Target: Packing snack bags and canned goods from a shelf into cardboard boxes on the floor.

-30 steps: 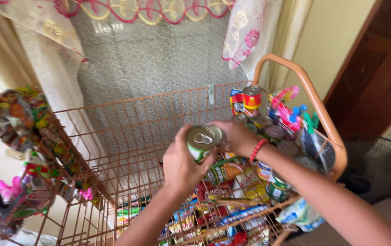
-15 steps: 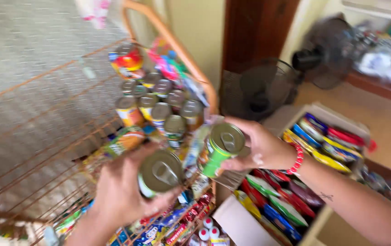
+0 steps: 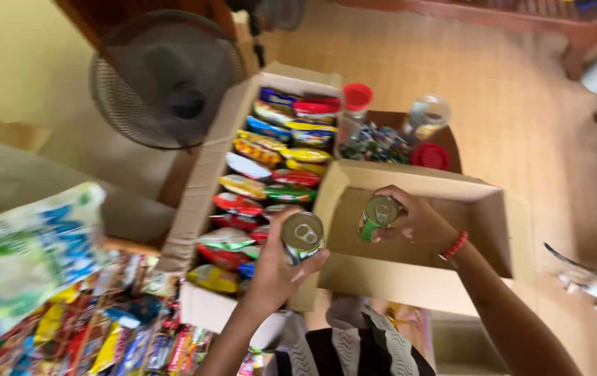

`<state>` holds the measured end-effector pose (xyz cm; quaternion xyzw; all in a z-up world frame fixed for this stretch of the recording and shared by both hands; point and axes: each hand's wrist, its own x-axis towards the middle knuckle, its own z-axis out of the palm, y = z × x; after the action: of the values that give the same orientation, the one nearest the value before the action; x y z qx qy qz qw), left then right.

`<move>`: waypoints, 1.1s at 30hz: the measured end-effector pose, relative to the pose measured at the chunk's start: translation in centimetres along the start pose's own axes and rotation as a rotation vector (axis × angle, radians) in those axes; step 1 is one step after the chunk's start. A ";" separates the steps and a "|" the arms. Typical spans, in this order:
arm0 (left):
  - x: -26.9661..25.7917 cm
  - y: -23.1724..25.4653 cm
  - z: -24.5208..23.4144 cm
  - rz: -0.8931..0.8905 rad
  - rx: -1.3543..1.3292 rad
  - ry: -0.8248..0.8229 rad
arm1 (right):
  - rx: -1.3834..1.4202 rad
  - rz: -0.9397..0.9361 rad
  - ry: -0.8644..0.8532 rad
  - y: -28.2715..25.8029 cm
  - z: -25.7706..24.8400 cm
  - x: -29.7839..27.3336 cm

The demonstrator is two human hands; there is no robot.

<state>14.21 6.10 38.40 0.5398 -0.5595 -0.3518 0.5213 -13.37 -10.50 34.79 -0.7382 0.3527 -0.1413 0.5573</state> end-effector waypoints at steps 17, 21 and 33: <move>1.2 -20.8 24.7 -0.645 0.153 0.183 | -0.289 0.240 0.267 35.1 5.6 11.9; 0.1 -21.1 25.3 -0.680 0.142 0.361 | -0.222 0.234 0.284 37.6 8.5 15.6; -1.9 -22.0 26.4 -0.840 0.138 0.494 | -0.100 0.396 0.325 48.8 14.8 21.2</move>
<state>-6.24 -0.22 11.41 0.8193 -0.1751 -0.3554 0.4146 -7.15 -20.53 -19.14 -0.6490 0.5818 -0.1289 0.4730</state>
